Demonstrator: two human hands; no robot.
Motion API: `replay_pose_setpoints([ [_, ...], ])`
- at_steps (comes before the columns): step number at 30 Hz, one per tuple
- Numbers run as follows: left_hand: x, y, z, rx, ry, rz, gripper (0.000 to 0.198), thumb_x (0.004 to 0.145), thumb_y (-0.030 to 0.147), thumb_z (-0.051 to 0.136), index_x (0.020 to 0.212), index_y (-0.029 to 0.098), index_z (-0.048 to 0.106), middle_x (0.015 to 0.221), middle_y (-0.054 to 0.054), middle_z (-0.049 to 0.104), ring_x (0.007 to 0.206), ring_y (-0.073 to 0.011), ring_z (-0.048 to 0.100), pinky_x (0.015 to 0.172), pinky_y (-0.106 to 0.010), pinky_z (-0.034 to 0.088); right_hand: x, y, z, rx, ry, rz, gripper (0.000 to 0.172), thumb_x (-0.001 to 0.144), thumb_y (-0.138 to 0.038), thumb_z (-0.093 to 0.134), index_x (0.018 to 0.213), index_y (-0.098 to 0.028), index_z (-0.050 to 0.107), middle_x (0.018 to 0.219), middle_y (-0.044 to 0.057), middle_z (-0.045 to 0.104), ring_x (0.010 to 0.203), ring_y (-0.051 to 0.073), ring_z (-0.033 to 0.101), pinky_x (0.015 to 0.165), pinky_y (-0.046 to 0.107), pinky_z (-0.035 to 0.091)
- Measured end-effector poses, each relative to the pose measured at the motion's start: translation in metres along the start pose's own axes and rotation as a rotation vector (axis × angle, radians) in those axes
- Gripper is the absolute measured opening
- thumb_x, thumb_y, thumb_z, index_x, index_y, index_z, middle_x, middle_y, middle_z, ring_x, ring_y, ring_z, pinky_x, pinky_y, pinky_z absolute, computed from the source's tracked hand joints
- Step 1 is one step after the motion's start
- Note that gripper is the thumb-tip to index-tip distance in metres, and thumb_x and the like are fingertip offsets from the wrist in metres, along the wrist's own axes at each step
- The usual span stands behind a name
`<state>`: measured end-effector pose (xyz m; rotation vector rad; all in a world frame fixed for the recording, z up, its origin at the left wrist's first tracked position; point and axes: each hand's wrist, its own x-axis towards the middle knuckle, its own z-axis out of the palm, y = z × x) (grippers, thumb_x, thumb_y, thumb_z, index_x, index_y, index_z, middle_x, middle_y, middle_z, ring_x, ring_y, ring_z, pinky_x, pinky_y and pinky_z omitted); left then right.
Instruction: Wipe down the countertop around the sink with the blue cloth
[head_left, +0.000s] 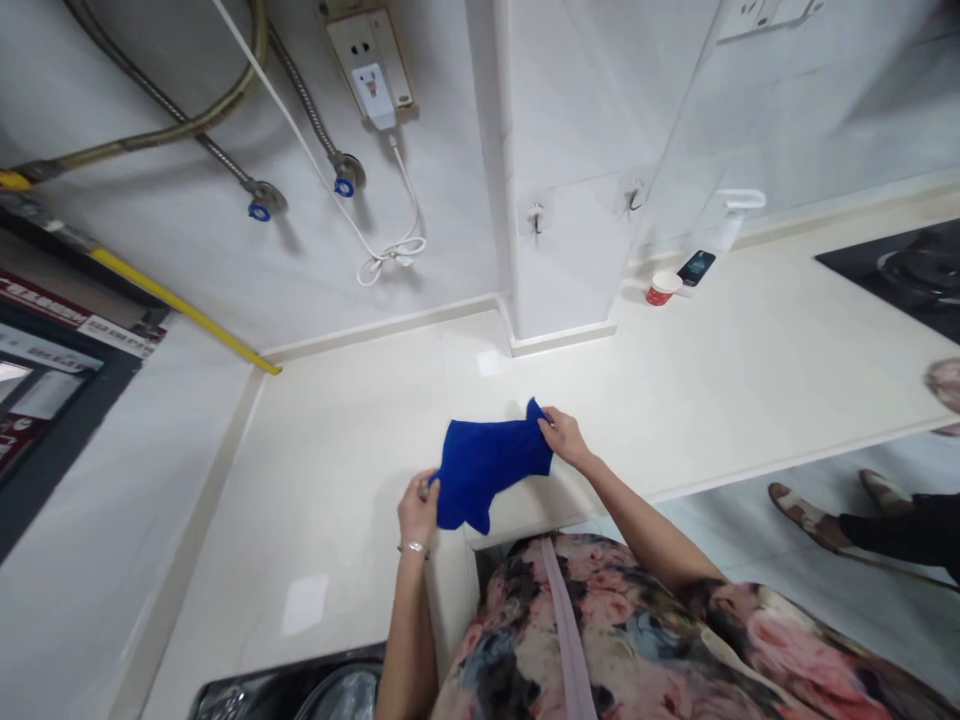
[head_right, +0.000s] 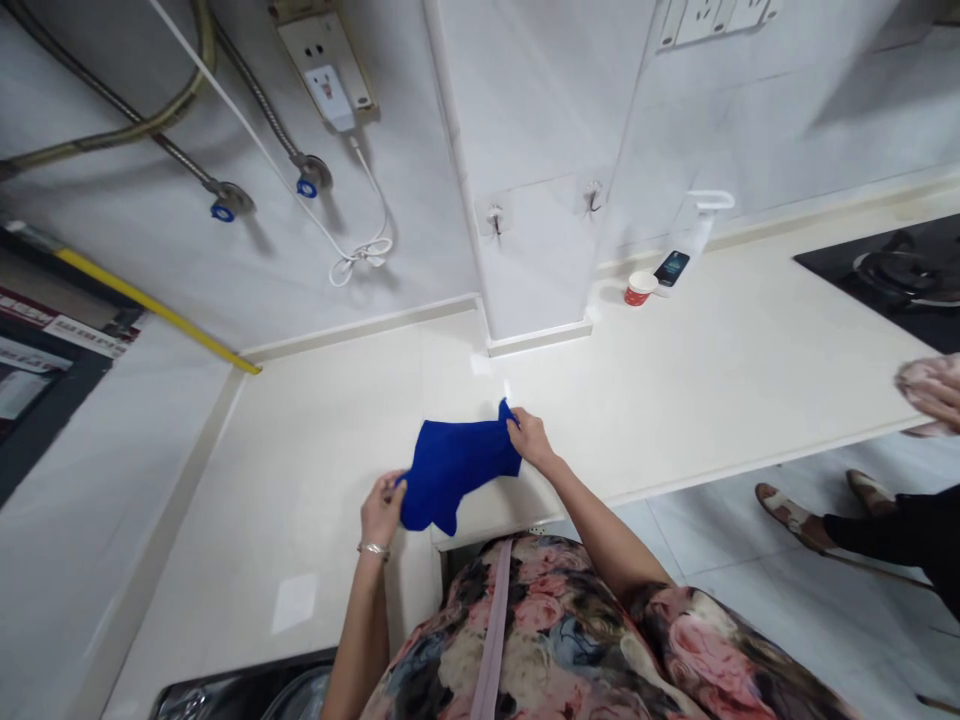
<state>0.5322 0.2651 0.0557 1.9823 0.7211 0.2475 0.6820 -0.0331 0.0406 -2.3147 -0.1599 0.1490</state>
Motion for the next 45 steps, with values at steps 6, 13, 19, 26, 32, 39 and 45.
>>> replay_pose_setpoints([
  [6,-0.048,-0.038,0.005,0.273,-0.004,-0.110,0.051,0.091,0.043,0.060,0.135,0.018,0.063,0.107,-0.009,0.076,0.081,-0.0221,0.071,0.091,-0.042,0.057,-0.001,0.013,0.000,-0.264,0.059,-0.043,0.047,0.098,-0.017,0.046,0.142,-0.008,0.059,0.137,0.023,0.065,0.116,0.032,0.066,0.103,0.045,0.051],
  [13,-0.061,-0.044,0.016,0.382,-0.029,0.185,0.030,0.086,0.049,0.059,0.092,0.021,0.069,0.105,-0.015,0.072,0.107,-0.0317,0.068,0.104,-0.052,0.053,0.014,-0.064,0.072,-0.349,-0.206,-0.610,0.049,0.101,-0.011,0.043,0.148,-0.016,0.056,0.146,0.017,0.063,0.125,0.027,0.062,0.105,0.040,0.052],
  [19,-0.077,-0.042,0.034,0.203,-0.105,0.346,0.020,0.090,0.043,0.055,0.088,0.024,0.055,0.115,-0.014,0.074,0.105,-0.0262,0.070,0.096,-0.044,0.057,0.019,-0.093,0.129,-0.486,-0.483,-1.090,0.041,0.097,-0.010,0.057,0.136,-0.022,0.067,0.150,0.009,0.061,0.140,0.026,0.051,0.115,0.044,0.044],
  [26,-0.079,-0.052,0.021,0.110,-0.016,0.197,0.032,0.093,0.049,0.053,0.109,0.022,0.062,0.098,-0.007,0.076,0.090,-0.0235,0.074,0.084,-0.037,0.059,0.033,-0.065,0.107,-0.569,-0.408,-1.050,0.023,0.098,-0.011,0.053,0.110,-0.013,0.073,0.114,0.015,0.070,0.113,0.024,0.061,0.121,0.046,0.036],
  [32,-0.018,-0.020,-0.012,0.269,0.003,0.281,0.032,0.089,0.048,0.064,0.107,0.025,0.075,0.104,-0.008,0.081,0.095,-0.0266,0.077,0.087,-0.040,0.060,0.070,-0.070,0.036,-0.471,-0.348,-0.852,0.022,0.100,-0.018,0.054,0.115,-0.011,0.067,0.110,0.016,0.067,0.106,0.026,0.060,0.107,0.044,0.046],
  [39,0.051,0.113,-0.062,0.298,0.582,0.896,0.009,0.093,0.028,0.069,0.093,0.021,0.076,0.088,-0.004,0.076,0.082,-0.0182,0.071,0.080,-0.029,0.056,0.108,-0.141,-0.059,0.059,0.076,-0.954,0.020,0.105,-0.025,0.048,0.119,-0.021,0.062,0.109,0.010,0.064,0.100,0.022,0.061,0.091,0.036,0.052],
  [45,0.068,0.127,-0.074,0.359,0.615,1.057,0.007,0.094,0.022,0.070,0.098,0.020,0.075,0.091,-0.006,0.076,0.088,-0.0210,0.069,0.088,-0.033,0.055,0.097,-0.161,-0.076,0.272,0.305,-1.032,0.020,0.106,-0.024,0.048,0.116,-0.023,0.065,0.110,0.010,0.069,0.109,0.021,0.065,0.099,0.039,0.055],
])
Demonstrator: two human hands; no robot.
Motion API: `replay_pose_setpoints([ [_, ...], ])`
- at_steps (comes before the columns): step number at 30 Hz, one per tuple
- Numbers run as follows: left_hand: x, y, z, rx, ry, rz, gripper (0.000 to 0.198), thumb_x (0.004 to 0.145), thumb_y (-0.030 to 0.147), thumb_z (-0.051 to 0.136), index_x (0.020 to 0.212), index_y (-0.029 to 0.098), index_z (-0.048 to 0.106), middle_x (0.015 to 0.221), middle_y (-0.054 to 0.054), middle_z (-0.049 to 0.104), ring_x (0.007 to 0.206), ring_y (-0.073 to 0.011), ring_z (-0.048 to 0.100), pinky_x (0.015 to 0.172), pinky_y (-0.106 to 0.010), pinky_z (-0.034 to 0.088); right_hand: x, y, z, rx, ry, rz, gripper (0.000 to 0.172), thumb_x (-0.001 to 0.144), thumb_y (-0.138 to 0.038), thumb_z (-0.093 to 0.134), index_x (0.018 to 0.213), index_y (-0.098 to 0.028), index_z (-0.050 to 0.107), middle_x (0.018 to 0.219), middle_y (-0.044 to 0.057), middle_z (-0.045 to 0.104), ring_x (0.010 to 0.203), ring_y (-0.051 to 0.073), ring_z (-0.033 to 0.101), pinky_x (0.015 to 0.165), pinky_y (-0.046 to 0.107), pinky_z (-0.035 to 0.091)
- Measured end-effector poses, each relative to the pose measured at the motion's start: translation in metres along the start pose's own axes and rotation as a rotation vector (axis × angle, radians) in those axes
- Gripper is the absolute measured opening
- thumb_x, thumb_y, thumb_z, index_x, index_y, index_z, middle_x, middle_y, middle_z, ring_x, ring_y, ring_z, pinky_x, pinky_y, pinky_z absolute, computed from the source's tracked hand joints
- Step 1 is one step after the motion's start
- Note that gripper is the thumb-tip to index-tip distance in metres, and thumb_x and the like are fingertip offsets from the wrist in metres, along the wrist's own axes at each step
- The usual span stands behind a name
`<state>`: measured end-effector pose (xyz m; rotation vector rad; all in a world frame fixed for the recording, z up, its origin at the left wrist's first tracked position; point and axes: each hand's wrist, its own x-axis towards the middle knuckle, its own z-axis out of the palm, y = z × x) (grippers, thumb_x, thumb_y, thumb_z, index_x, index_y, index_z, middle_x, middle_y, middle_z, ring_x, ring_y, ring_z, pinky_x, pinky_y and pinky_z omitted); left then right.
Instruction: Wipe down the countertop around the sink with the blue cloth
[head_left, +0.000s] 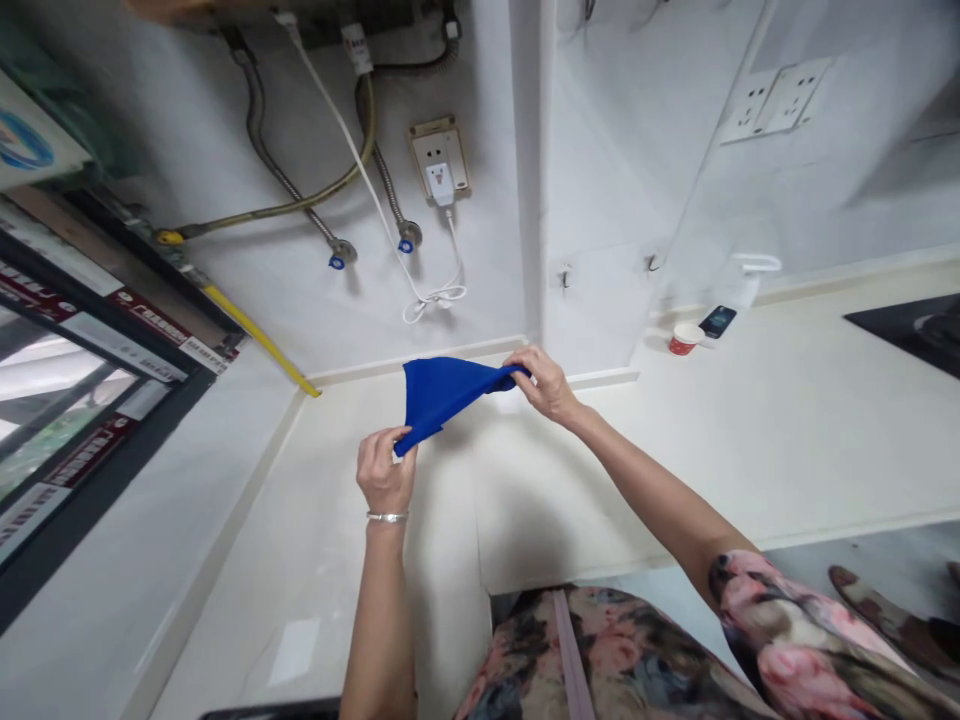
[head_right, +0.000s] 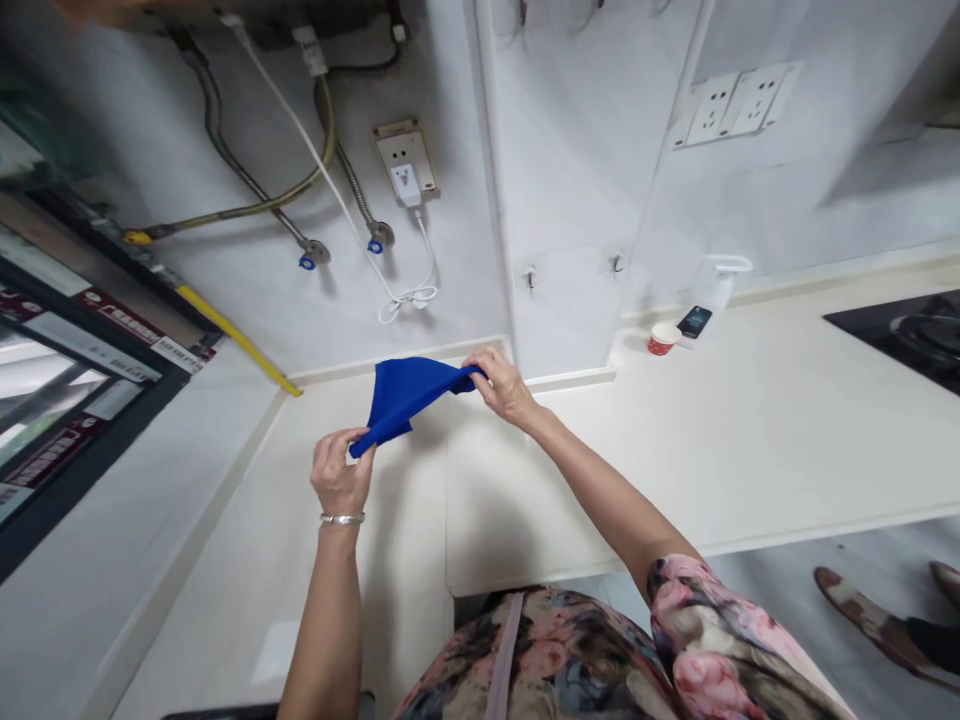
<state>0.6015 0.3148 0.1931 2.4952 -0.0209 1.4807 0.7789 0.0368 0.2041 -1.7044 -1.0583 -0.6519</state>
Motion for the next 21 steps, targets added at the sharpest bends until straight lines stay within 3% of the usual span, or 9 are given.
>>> replay_pose_setpoints([
  [3,-0.052,-0.011,0.005,-0.049,-0.202,-0.007,0.013,0.093,0.022,0.068,0.103,0.022,0.076,0.094,-0.007,0.075,0.090,-0.0233,0.069,0.089,-0.036,0.056,-0.056,0.006,0.008,-0.008,-0.108,0.092,0.023,0.105,-0.024,0.047,0.118,-0.023,0.065,0.126,0.011,0.070,0.122,0.021,0.066,0.107,0.041,0.055],
  [5,-0.101,-0.012,0.007,-0.093,-0.426,-0.049,0.019,0.091,0.018,0.065,0.105,0.024,0.077,0.097,-0.007,0.075,0.093,-0.0246,0.070,0.090,-0.038,0.058,-0.113,0.011,0.013,-0.030,-0.250,0.234,0.023,0.103,-0.023,0.047,0.116,-0.022,0.067,0.128,0.012,0.072,0.120,0.022,0.069,0.106,0.041,0.056],
  [8,-0.175,-0.001,0.001,-0.170,-0.816,-0.156,0.028,0.083,0.012,0.063,0.102,0.027,0.078,0.101,-0.007,0.076,0.098,-0.0260,0.072,0.091,-0.040,0.061,-0.204,0.011,0.018,-0.050,-0.476,0.486,0.023,0.095,-0.018,0.049,0.108,-0.022,0.069,0.111,0.010,0.077,0.105,0.023,0.075,0.097,0.041,0.060],
  [9,-0.195,0.005,-0.003,-0.208,-0.898,-0.188,0.030,0.083,0.013,0.062,0.103,0.027,0.079,0.102,-0.008,0.076,0.101,-0.0261,0.072,0.092,-0.040,0.062,-0.230,0.008,0.018,-0.033,-0.497,0.536,0.023,0.093,-0.017,0.050,0.106,-0.022,0.069,0.111,0.010,0.078,0.105,0.024,0.075,0.097,0.042,0.061],
  [11,-0.223,0.016,-0.012,-0.271,-0.935,-0.276,0.029,0.085,0.020,0.062,0.108,0.027,0.079,0.109,-0.010,0.075,0.109,-0.0266,0.071,0.098,-0.042,0.061,-0.269,0.001,0.019,0.004,-0.417,0.590,0.022,0.090,-0.019,0.052,0.103,-0.022,0.068,0.124,0.012,0.075,0.117,0.025,0.072,0.104,0.044,0.058],
  [13,-0.236,0.025,-0.021,-0.311,-0.882,-0.396,0.032,0.091,0.033,0.062,0.118,0.025,0.077,0.118,-0.012,0.072,0.114,-0.0267,0.070,0.102,-0.045,0.060,-0.288,-0.004,0.018,0.010,-0.261,0.653,0.023,0.091,-0.026,0.052,0.109,-0.022,0.067,0.135,0.014,0.070,0.125,0.026,0.068,0.107,0.045,0.056],
  [16,-0.235,0.034,-0.023,-0.299,-0.795,-0.605,0.048,0.095,0.049,0.057,0.130,0.019,0.070,0.119,-0.014,0.072,0.105,-0.0258,0.071,0.099,-0.045,0.060,-0.288,-0.005,0.017,-0.087,-0.103,0.833,0.033,0.095,-0.035,0.049,0.119,-0.018,0.064,0.119,0.016,0.074,0.104,0.026,0.073,0.094,0.043,0.060],
  [19,-0.225,0.040,-0.013,-0.170,-0.822,-0.747,0.047,0.095,0.050,0.054,0.123,0.016,0.070,0.109,-0.014,0.075,0.093,-0.0253,0.072,0.094,-0.045,0.059,-0.274,0.001,0.021,-0.196,-0.160,0.942,0.034,0.095,-0.033,0.047,0.119,-0.016,0.064,0.100,0.012,0.075,0.082,0.023,0.071,0.086,0.039,0.059],
  [21,-0.217,0.043,-0.004,-0.065,-0.906,-0.802,0.040,0.095,0.047,0.056,0.119,0.019,0.071,0.104,-0.011,0.076,0.091,-0.0251,0.073,0.089,-0.043,0.058,-0.266,0.002,0.025,-0.246,-0.249,0.951,0.031,0.095,-0.031,0.048,0.116,-0.017,0.065,0.098,0.010,0.075,0.083,0.022,0.071,0.085,0.037,0.058],
])
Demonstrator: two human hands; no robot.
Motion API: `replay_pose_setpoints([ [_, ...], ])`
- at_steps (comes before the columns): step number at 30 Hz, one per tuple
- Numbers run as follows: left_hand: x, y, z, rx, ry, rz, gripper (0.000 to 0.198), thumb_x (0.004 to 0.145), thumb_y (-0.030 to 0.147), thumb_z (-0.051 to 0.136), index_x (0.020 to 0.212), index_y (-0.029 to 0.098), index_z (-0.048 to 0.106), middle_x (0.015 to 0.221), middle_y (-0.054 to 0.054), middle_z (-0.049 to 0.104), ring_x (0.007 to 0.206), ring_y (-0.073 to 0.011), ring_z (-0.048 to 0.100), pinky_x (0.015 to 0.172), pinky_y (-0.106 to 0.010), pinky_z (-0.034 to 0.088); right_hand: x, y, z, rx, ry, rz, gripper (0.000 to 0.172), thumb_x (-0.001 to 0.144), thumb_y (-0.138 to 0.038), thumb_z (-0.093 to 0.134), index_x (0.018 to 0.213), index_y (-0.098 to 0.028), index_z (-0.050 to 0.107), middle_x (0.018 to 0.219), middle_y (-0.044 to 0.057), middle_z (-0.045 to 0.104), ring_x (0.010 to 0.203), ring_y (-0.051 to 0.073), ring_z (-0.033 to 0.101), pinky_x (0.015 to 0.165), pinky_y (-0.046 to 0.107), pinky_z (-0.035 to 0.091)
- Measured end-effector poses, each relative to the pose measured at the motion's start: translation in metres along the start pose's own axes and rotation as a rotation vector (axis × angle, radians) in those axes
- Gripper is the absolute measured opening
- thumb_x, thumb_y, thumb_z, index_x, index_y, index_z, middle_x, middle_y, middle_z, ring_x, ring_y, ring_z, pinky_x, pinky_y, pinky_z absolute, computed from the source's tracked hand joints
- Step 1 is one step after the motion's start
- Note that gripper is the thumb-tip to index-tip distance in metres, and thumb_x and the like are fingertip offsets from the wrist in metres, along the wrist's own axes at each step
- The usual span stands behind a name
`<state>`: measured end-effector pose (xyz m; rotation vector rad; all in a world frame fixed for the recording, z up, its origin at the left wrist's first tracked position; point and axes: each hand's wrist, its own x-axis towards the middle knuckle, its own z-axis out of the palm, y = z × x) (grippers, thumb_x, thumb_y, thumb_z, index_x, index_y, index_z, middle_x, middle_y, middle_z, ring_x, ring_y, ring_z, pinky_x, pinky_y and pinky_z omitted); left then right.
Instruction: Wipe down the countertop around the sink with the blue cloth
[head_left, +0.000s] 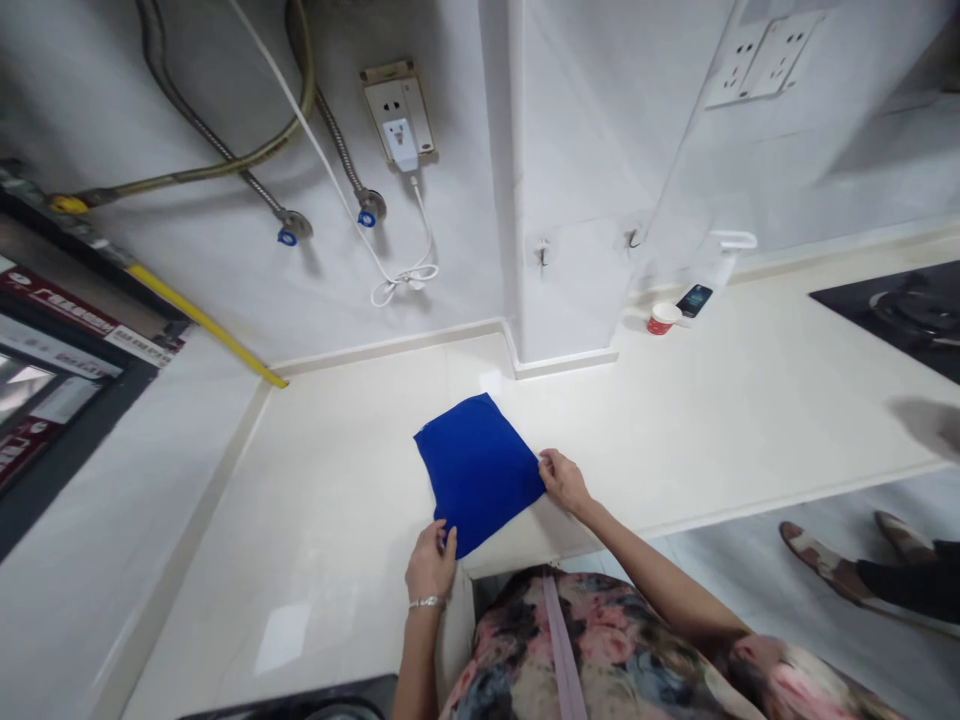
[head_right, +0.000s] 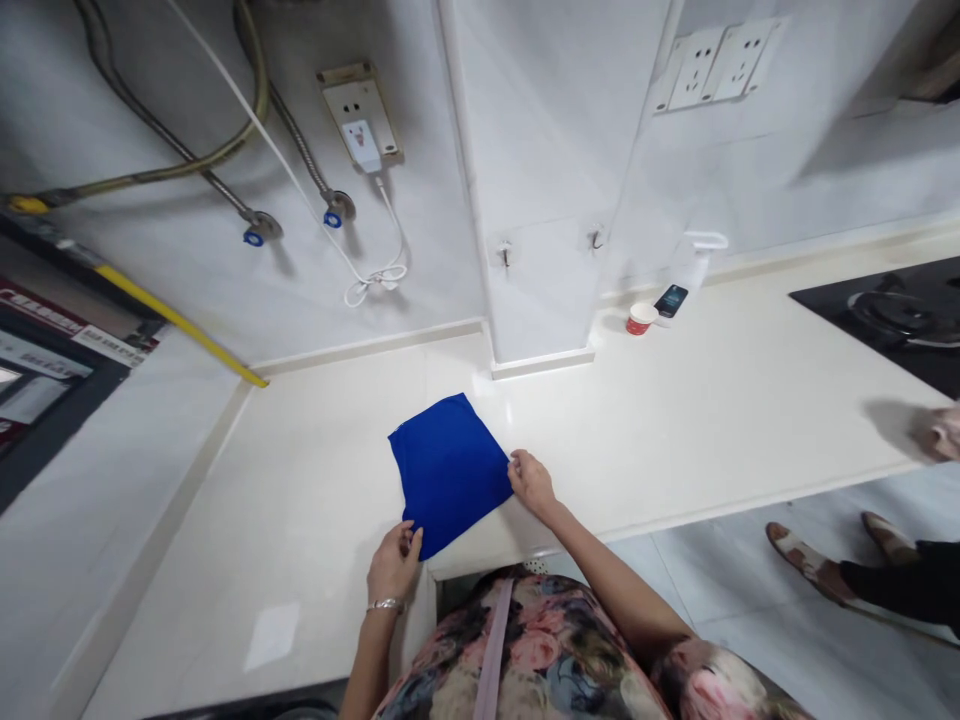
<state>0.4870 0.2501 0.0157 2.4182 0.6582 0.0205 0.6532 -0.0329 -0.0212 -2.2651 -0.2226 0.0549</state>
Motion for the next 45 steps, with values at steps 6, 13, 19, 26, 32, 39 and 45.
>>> replay_pose_setpoints([
  [6,0.006,0.019,-0.004,0.021,-0.013,-0.112,0.031,0.090,0.034,0.064,0.119,0.025,0.069,0.092,-0.004,0.077,0.086,-0.0232,0.072,0.076,-0.034,0.054,-0.001,-0.005,0.004,0.004,-0.024,0.070,0.026,0.089,-0.029,0.053,0.110,-0.020,0.067,0.091,0.007,0.075,0.082,0.022,0.070,0.079,0.033,0.055],
  [13,0.003,0.021,-0.004,-0.514,0.224,-0.015,0.057,0.077,0.058,0.070,0.119,0.019,0.071,0.091,-0.006,0.074,0.079,-0.0184,0.071,0.079,-0.033,0.059,-0.007,-0.014,-0.007,0.449,0.061,0.053,0.036,0.086,-0.049,0.056,0.105,-0.021,0.068,0.093,0.007,0.075,0.083,0.022,0.070,0.081,0.037,0.059],
  [19,0.006,0.031,-0.035,-0.703,0.037,-0.127,0.070,0.062,0.063,0.084,0.113,0.017,0.077,0.095,-0.011,0.079,0.086,-0.0223,0.074,0.072,-0.032,0.060,-0.010,-0.041,-0.031,0.554,-0.025,0.039,0.043,0.084,-0.059,0.061,0.099,-0.021,0.071,0.083,0.002,0.069,0.063,0.015,0.056,0.068,0.032,0.053],
  [26,-0.008,0.072,-0.110,-0.705,0.479,0.102,0.037,0.072,0.052,0.083,0.089,0.019,0.081,0.090,-0.007,0.079,0.064,-0.0147,0.064,0.058,-0.027,0.056,-0.010,-0.091,-0.104,0.849,0.110,0.060,0.036,0.079,-0.055,0.079,0.092,-0.021,0.075,0.094,0.004,0.074,0.087,0.019,0.064,0.084,0.032,0.052],
  [32,0.007,0.107,-0.122,-0.691,0.430,0.225,0.037,0.075,0.052,0.081,0.090,0.019,0.081,0.075,-0.004,0.074,0.055,-0.0122,0.057,0.050,-0.025,0.051,-0.004,-0.113,-0.132,0.931,-0.070,0.121,0.041,0.072,-0.052,0.087,0.095,-0.020,0.080,0.088,0.004,0.074,0.079,0.016,0.062,0.077,0.030,0.052],
  [39,0.037,0.162,-0.150,-0.706,0.628,0.348,0.033,0.078,0.047,0.078,0.091,0.017,0.076,0.069,0.000,0.068,0.050,-0.0089,0.053,0.047,-0.022,0.048,0.015,-0.148,-0.151,0.886,0.099,-0.105,0.034,0.080,-0.051,0.083,0.098,-0.022,0.078,0.095,0.004,0.074,0.086,0.017,0.065,0.082,0.030,0.054],
  [45,0.050,0.155,-0.146,-0.780,0.570,0.278,0.043,0.077,0.053,0.079,0.098,0.017,0.074,0.081,-0.002,0.071,0.057,-0.0098,0.057,0.053,-0.023,0.050,0.020,-0.133,-0.143,0.728,0.264,-0.198,0.026,0.090,-0.048,0.070,0.095,-0.023,0.075,0.100,0.005,0.075,0.101,0.021,0.068,0.101,0.038,0.052],
])
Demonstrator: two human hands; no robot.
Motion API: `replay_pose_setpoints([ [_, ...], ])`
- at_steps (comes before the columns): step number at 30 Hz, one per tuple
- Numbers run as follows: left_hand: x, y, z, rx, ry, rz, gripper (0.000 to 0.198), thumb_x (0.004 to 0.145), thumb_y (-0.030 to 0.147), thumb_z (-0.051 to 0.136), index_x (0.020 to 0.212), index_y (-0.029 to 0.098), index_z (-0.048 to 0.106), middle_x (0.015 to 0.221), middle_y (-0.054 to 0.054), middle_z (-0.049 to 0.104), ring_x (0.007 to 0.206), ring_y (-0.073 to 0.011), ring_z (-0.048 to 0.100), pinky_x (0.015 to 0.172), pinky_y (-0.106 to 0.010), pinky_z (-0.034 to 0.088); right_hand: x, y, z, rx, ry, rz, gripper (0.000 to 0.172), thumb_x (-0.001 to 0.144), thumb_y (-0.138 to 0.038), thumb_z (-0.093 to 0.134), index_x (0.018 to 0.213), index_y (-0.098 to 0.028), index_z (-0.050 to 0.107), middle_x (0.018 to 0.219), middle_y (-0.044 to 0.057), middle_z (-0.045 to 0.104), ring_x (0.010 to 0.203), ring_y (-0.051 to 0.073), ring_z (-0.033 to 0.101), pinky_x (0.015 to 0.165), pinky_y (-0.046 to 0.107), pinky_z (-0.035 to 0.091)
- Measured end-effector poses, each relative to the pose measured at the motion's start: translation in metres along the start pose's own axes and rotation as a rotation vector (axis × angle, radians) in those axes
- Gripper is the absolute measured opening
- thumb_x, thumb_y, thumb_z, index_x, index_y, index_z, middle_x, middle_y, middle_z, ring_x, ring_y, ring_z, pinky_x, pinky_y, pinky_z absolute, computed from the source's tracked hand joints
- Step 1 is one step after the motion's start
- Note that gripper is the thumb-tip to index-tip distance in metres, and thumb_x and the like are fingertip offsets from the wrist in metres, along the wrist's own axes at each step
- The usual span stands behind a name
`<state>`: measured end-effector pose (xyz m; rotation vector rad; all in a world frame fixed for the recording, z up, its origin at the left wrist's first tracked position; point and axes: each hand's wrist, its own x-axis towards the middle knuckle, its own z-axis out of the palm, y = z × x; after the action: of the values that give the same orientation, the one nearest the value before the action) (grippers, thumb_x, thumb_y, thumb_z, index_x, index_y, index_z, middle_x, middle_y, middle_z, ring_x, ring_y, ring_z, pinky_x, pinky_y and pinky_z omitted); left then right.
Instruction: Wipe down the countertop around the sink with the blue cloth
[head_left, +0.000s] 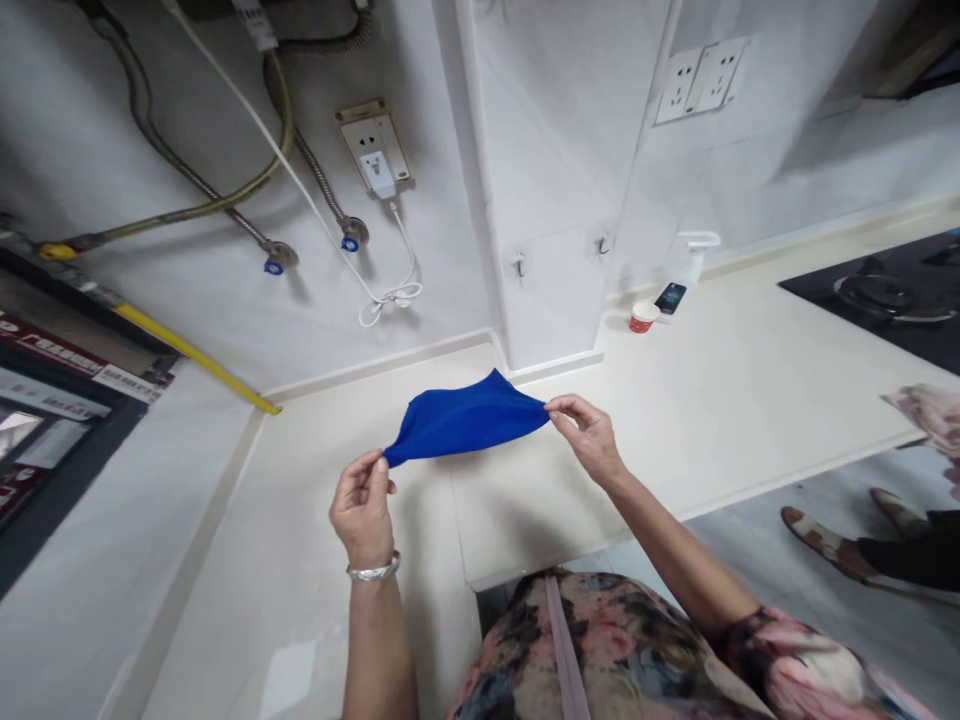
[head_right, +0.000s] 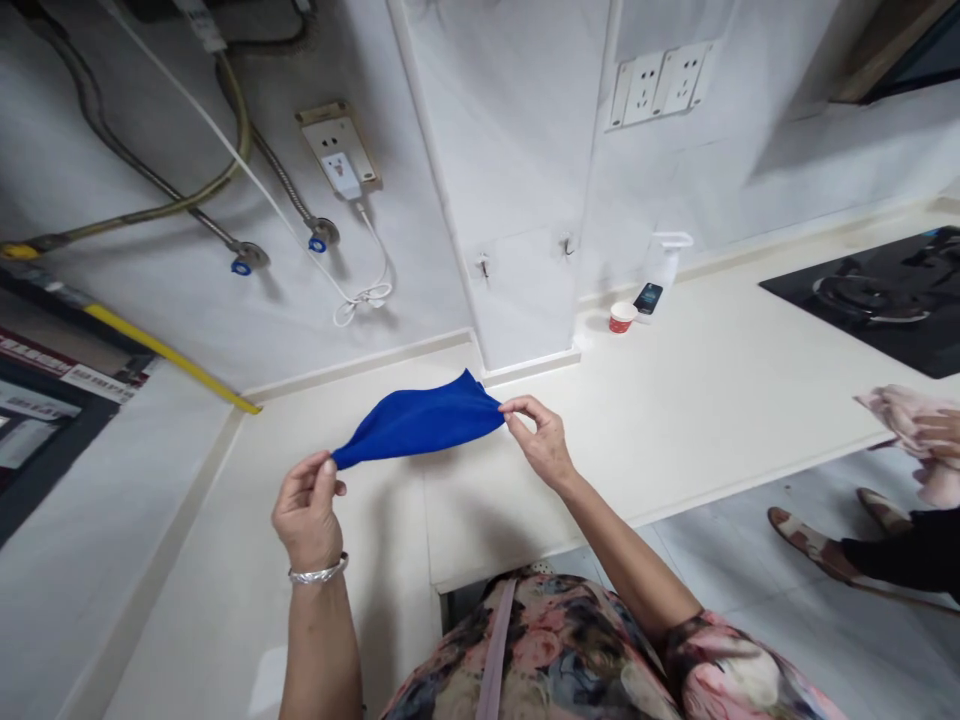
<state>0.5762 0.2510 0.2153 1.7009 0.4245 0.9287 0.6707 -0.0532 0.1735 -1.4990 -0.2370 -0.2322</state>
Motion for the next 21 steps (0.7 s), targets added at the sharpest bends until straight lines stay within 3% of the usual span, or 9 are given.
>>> replay_pose_setpoints([
  [3,-0.032,-0.056,-0.005,0.059,-0.192,-0.247,0.062,0.067,0.068,0.080,0.102,0.016,0.074,0.086,-0.007,0.075,0.067,-0.0143,0.062,0.056,-0.025,0.052,-0.030,0.054,-0.005,-0.085,-0.007,0.168,0.033,0.082,-0.055,0.070,0.086,-0.022,0.073,0.092,0.006,0.075,0.093,0.023,0.069,0.096,0.041,0.054],
  [6,-0.083,-0.109,-0.016,0.173,-0.415,-0.482,0.078,0.056,0.084,0.076,0.095,0.016,0.075,0.077,-0.006,0.072,0.063,-0.0163,0.060,0.057,-0.029,0.052,-0.075,0.107,-0.014,-0.065,-0.044,0.456,0.040,0.071,-0.060,0.071,0.079,-0.021,0.069,0.071,0.002,0.068,0.068,0.019,0.062,0.069,0.035,0.054],
  [8,-0.116,-0.130,-0.028,0.207,-0.519,-0.576,0.082,0.058,0.087,0.073,0.099,0.017,0.076,0.071,-0.003,0.069,0.060,-0.0161,0.058,0.059,-0.031,0.052,-0.102,0.129,-0.023,-0.068,-0.096,0.580,0.039,0.068,-0.058,0.069,0.079,-0.021,0.068,0.061,-0.002,0.059,0.057,0.015,0.052,0.057,0.029,0.046],
  [11,-0.145,-0.140,-0.050,0.173,-0.629,-0.695,0.085,0.062,0.087,0.072,0.109,0.017,0.075,0.077,-0.003,0.071,0.066,-0.0185,0.063,0.066,-0.034,0.056,-0.125,0.140,-0.044,-0.130,-0.285,0.619,0.031,0.070,-0.049,0.066,0.080,-0.021,0.069,0.062,-0.002,0.058,0.058,0.015,0.050,0.058,0.027,0.042],
  [15,-0.139,-0.135,-0.069,0.216,-0.739,-0.665,0.074,0.067,0.080,0.075,0.107,0.018,0.076,0.094,-0.008,0.077,0.086,-0.0240,0.071,0.082,-0.037,0.059,-0.120,0.136,-0.066,-0.288,-0.489,0.562,0.024,0.075,-0.041,0.064,0.083,-0.020,0.072,0.072,0.000,0.066,0.068,0.016,0.057,0.068,0.030,0.047],
  [18,-0.110,-0.125,-0.065,0.272,-0.744,-0.543,0.064,0.071,0.073,0.076,0.104,0.018,0.077,0.100,-0.010,0.079,0.096,-0.0259,0.073,0.094,-0.040,0.058,-0.092,0.129,-0.061,-0.304,-0.451,0.503,0.029,0.080,-0.045,0.062,0.088,-0.020,0.072,0.073,0.000,0.065,0.069,0.017,0.059,0.070,0.031,0.050],
  [21,-0.070,-0.116,-0.043,0.260,-0.641,-0.439,0.062,0.079,0.069,0.070,0.113,0.017,0.073,0.106,-0.012,0.078,0.098,-0.0247,0.073,0.093,-0.040,0.060,-0.047,0.122,-0.037,-0.289,-0.353,0.385,0.033,0.086,-0.050,0.059,0.092,-0.019,0.071,0.078,0.002,0.066,0.074,0.018,0.062,0.073,0.033,0.054],
])
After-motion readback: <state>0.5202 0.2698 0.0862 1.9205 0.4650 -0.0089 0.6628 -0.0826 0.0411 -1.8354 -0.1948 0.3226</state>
